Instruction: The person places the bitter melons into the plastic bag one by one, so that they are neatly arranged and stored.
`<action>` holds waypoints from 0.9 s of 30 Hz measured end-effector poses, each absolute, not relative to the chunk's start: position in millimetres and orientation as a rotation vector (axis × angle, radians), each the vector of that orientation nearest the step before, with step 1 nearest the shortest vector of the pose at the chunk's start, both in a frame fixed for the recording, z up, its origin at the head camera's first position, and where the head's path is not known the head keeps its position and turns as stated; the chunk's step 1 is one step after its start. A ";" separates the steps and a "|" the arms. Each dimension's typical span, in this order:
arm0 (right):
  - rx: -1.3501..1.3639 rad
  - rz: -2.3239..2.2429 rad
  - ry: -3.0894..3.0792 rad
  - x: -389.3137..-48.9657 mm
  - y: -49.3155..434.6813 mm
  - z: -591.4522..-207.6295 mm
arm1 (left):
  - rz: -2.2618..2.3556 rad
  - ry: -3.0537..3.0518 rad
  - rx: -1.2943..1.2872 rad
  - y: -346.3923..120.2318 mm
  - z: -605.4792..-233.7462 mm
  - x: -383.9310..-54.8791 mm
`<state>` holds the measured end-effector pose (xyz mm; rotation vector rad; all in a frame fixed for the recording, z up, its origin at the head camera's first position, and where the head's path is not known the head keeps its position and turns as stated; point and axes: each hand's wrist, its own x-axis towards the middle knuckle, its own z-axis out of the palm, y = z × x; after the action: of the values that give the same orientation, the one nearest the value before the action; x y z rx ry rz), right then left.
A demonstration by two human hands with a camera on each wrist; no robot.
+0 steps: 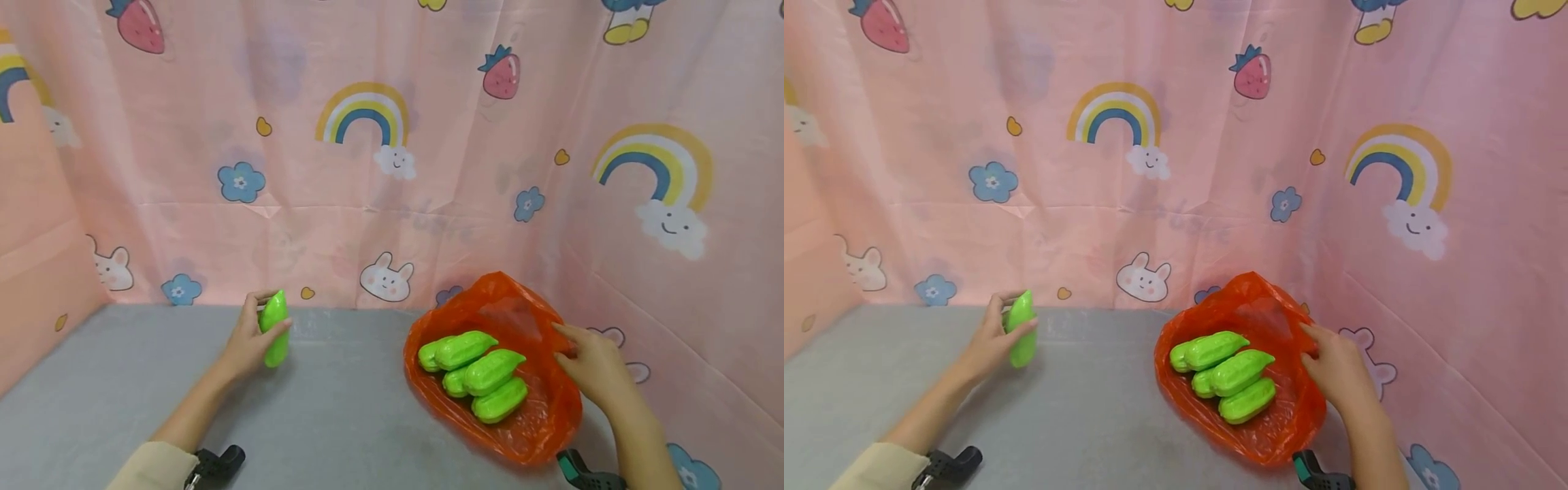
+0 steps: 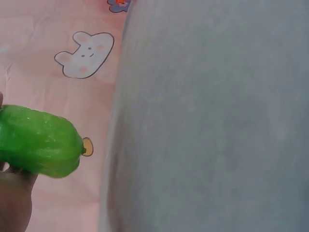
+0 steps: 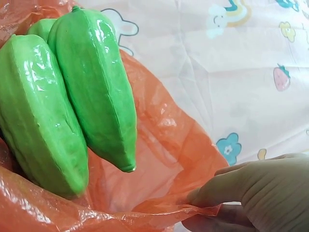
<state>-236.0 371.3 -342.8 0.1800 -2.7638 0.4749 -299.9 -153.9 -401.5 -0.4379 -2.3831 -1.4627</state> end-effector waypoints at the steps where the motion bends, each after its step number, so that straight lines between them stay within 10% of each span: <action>1: 0.185 0.474 -2.761 -236.3 371.2 -342.6 | -1.444 -2.373 -0.440 -152.2 -402.9 -300.7; 27: 0.173 0.459 -2.746 -234.8 368.1 -341.5 | -1.522 -2.310 -0.605 -132.8 -433.4 -306.9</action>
<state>-234.8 368.1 -341.5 0.1727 -2.7456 0.4591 -306.9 -132.8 -433.4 -0.6049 -2.3103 -1.5224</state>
